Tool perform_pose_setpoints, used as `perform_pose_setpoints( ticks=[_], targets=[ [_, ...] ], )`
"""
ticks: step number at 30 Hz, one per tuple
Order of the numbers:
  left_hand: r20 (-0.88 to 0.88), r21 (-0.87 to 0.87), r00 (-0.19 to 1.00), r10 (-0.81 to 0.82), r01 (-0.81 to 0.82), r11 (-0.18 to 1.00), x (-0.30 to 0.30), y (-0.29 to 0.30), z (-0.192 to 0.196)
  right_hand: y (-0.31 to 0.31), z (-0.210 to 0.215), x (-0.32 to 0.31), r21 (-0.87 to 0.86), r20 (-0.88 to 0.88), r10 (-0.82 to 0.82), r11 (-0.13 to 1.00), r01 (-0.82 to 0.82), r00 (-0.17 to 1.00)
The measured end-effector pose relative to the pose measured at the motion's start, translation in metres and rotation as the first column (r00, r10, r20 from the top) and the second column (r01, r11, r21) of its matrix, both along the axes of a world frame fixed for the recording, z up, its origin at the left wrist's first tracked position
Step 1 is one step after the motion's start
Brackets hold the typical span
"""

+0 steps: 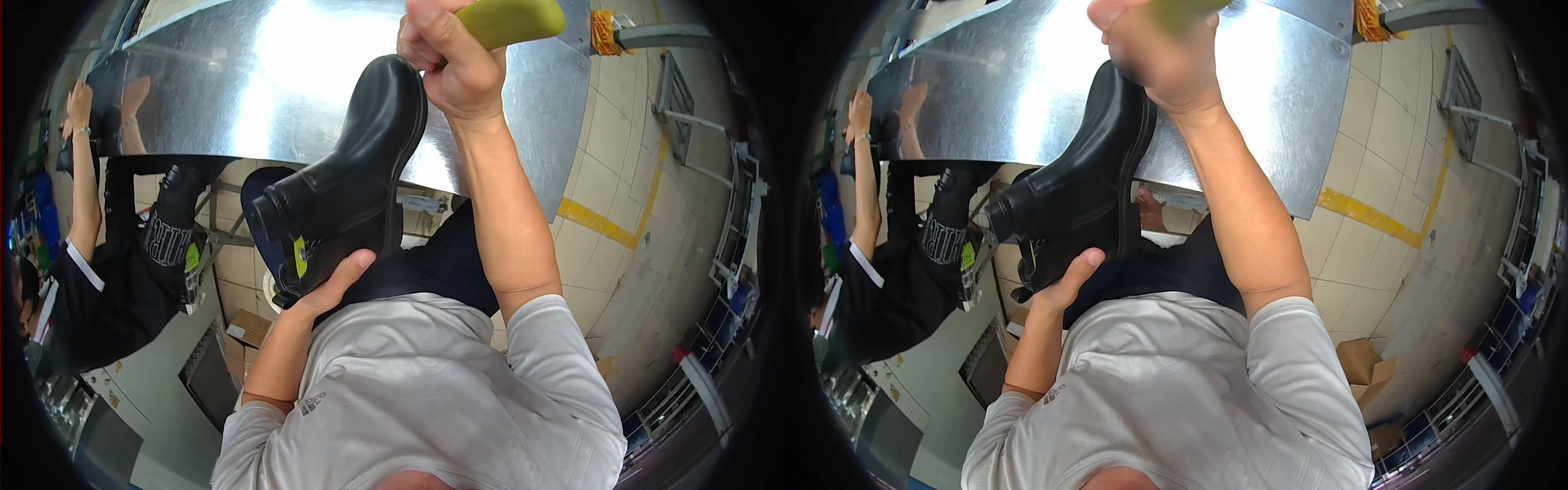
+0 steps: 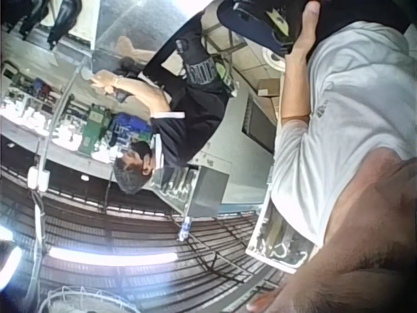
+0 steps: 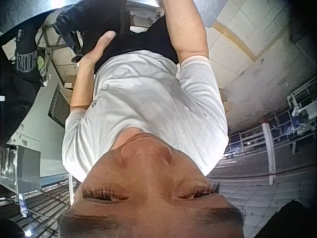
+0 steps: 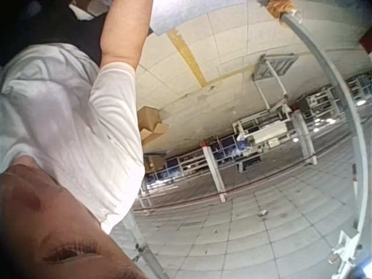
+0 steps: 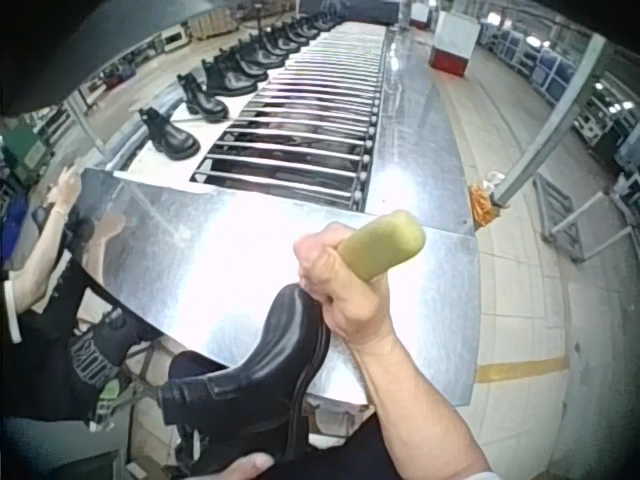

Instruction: The person uses a green-handled brush to polish a black leather boot on a metal workbench. They hold the boot with their left hand and scrub the surface with the brush in their right hand, rotating the boot to cover different areas. The person repeats this process on multiple boots, placing each finished one on a roller conveyor.

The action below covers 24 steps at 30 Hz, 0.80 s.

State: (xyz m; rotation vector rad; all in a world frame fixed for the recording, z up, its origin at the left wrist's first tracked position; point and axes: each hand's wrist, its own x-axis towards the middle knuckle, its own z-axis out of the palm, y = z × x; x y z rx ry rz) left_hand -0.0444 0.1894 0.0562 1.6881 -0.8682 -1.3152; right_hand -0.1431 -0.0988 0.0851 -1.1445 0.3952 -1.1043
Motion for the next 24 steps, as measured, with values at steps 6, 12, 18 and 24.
perform_pose_setpoints(
  ticks=[6,12,18,24],
  targets=[
    [-0.304,-0.095,0.948,0.097,-0.132,0.987,0.003,-0.021,0.004,0.009,-0.022,0.004,-0.425,-0.219,-0.061,0.904,-0.039,0.974],
    [-0.404,-0.192,0.875,0.268,-0.367,0.91,-0.012,-0.025,0.006,0.036,0.002,0.013,-0.581,-0.214,-0.106,0.813,-0.039,0.971],
    [-0.664,-0.149,0.672,0.328,-0.549,0.823,-0.016,-0.021,-0.017,0.085,0.002,0.01,-0.584,-0.161,0.063,0.798,-0.146,0.985],
    [-0.658,-0.239,0.682,0.321,-0.593,0.769,-0.028,-0.03,-0.023,0.11,-0.022,-0.025,0.012,0.176,0.425,0.901,-0.434,0.888]
  ],
)
